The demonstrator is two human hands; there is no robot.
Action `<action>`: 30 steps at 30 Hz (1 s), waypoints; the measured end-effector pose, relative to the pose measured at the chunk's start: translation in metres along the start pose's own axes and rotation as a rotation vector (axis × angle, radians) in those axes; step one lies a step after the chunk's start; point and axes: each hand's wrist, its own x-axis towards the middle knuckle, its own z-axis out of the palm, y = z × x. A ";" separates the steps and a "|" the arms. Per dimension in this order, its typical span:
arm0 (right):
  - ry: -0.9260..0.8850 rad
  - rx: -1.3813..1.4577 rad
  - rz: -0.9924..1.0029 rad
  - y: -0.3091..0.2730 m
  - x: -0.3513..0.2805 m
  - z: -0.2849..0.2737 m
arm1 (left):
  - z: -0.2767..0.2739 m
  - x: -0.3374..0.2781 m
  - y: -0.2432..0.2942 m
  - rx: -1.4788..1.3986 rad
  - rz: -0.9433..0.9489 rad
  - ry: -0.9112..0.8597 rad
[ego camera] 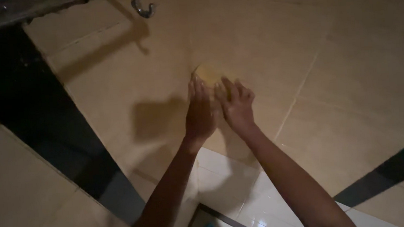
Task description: The person scrubs a tiled wall with a yellow sponge, focusing on the vertical black stripes and the beige tiles. The person uses both hands to apply pressure and wipe the surface in a repetitive motion.
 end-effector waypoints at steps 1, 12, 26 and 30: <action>-0.002 0.001 0.003 -0.002 -0.003 0.005 | 0.008 -0.012 -0.009 0.000 -0.001 -0.004; -0.221 -0.018 -0.118 -0.021 -0.074 0.049 | 0.028 -0.090 -0.028 -0.153 -0.081 -0.060; -0.264 0.032 0.079 0.012 -0.107 0.005 | 0.032 -0.104 0.012 -0.191 -0.154 -0.287; -0.202 -0.031 0.172 0.038 -0.125 -0.041 | 0.026 -0.087 0.057 -0.218 -0.027 -0.270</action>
